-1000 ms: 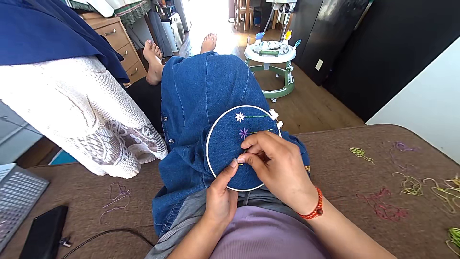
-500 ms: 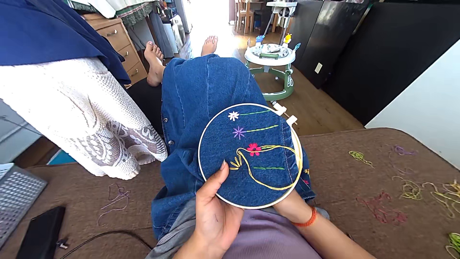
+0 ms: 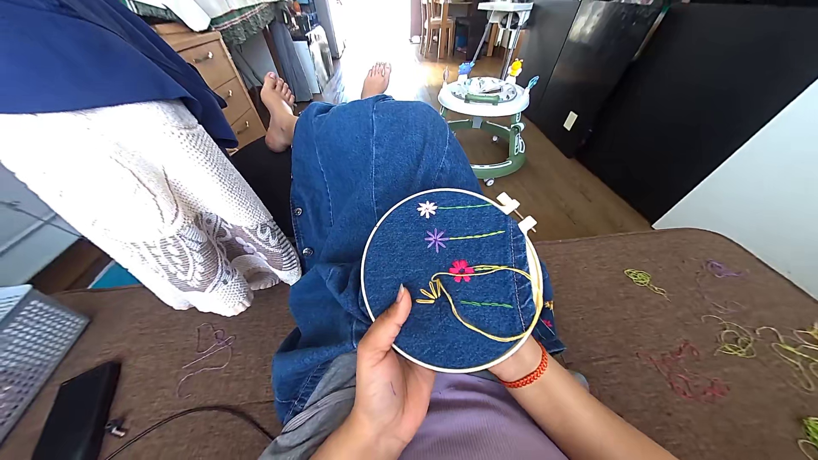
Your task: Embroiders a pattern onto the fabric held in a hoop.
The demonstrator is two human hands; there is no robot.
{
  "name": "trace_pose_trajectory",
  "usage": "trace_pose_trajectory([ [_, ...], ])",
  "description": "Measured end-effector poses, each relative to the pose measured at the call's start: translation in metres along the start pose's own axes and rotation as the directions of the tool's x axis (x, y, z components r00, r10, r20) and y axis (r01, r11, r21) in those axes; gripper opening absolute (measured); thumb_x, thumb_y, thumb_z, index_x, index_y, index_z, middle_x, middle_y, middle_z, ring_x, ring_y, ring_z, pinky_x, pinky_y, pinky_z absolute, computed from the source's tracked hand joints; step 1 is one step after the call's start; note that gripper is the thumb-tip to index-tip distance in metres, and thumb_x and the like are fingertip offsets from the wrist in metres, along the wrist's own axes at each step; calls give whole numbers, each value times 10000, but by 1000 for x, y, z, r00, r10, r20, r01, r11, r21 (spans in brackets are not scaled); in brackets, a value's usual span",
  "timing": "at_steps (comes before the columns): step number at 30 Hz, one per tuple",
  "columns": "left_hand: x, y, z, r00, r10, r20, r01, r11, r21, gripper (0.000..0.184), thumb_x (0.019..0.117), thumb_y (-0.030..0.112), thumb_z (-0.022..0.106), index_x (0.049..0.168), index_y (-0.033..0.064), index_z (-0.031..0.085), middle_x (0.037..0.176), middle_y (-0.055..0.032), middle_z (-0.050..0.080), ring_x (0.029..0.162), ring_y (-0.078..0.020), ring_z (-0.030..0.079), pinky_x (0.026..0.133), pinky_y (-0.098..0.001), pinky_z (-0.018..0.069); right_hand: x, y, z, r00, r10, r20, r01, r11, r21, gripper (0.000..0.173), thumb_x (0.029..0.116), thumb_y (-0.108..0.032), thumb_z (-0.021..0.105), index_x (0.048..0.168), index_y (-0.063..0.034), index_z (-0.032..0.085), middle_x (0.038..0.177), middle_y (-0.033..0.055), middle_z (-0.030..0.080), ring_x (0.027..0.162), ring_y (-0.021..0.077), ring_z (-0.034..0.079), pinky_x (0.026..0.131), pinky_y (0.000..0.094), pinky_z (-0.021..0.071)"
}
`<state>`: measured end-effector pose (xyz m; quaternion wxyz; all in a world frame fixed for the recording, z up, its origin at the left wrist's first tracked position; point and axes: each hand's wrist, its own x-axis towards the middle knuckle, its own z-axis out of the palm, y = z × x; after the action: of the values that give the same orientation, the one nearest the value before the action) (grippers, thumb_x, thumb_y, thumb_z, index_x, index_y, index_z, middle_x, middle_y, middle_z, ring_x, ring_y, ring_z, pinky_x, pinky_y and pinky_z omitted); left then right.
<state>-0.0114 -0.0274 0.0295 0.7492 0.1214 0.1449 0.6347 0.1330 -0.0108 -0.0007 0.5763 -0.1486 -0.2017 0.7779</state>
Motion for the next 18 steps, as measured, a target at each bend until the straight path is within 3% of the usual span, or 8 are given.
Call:
trace_pose_trajectory([
  [2, -1, 1, 0, 1000, 14, 11, -14, 1000, -14, 243, 921, 187, 637, 1123, 75, 712, 1081, -160, 734, 1027, -250, 733, 889, -443, 608, -1, -6, 13, 988, -96, -124, 92, 995, -34, 444, 1118, -269, 235, 1053, -173, 663, 956, 9, 736, 933, 101, 718, 838, 283, 597],
  [4, -1, 2, -1, 998, 34, 43, -32, 999, -39, 247, 913, 192, 660, 1120, 70, 718, 1075, -163, 737, 1025, -253, 736, 889, -443, 609, 1, -16, 20, 972, -172, -160, 174, 985, -2, 430, 1113, -326, 303, 1101, -161, 700, 1009, 62, 758, 954, 149, 744, 832, 335, 627],
  [6, -1, 3, 0, 998, 40, 40, -38, 998, -54, 249, 909, 184, 663, 1122, 65, 715, 1071, -170, 736, 1018, -259, 738, 883, -447, 611, 0, -29, 17, 955, -255, -153, 254, 967, -32, 423, 1097, -200, 290, 1054, -113, 701, 984, 93, 756, 920, 159, 750, 797, 338, 635],
  [8, -2, 4, 2, 999, 35, 27, -33, 998, -58, 251, 911, 186, 655, 1124, 65, 710, 1073, -174, 734, 1014, -264, 738, 878, -452, 613, -1, -45, 6, 915, -335, -226, 313, 941, -127, 410, 1050, -80, 282, 884, -80, 656, 823, 58, 711, 770, 110, 715, 701, 272, 612],
  [11, -3, 5, 1, 999, 25, 47, -21, 997, -74, 264, 924, 194, 655, 1151, 70, 705, 1107, -177, 726, 1045, -273, 728, 902, -458, 603, -2, -67, -17, 835, -495, -238, 390, 840, -378, 398, 1095, -105, 265, 871, -146, 591, 697, -70, 572, 557, -16, 546, 531, 121, 485],
  [13, -2, 6, 1, 998, 21, 59, -16, 997, -78, 266, 930, 201, 654, 1158, 71, 703, 1109, -177, 724, 1049, -274, 727, 904, -460, 603, -4, -79, -38, 772, -629, -91, 461, 653, -601, 329, 1079, -84, 270, 939, -186, 549, 744, -87, 549, 546, -25, 490, 511, 106, 441],
  [15, -2, 7, 1, 997, 23, 75, -17, 996, -88, 269, 940, 200, 647, 1169, 69, 698, 1120, -182, 720, 1056, -276, 724, 910, -462, 600, -3, -88, -57, 687, -722, 86, 505, 389, -771, 260, 1067, -92, 318, 983, -230, 523, 756, -114, 532, 547, -27, 463, 511, 112, 417],
  [18, -3, 10, 1, 996, 29, 82, -21, 995, -98, 273, 938, 203, 655, 1167, 63, 699, 1121, -188, 719, 1058, -281, 724, 910, -465, 600, -1, -99, -79, 563, -772, 294, 465, 2, -885, 155, 1051, -105, 393, 1027, -232, 480, 788, -147, 508, 588, -46, 462, 537, 120, 416],
])
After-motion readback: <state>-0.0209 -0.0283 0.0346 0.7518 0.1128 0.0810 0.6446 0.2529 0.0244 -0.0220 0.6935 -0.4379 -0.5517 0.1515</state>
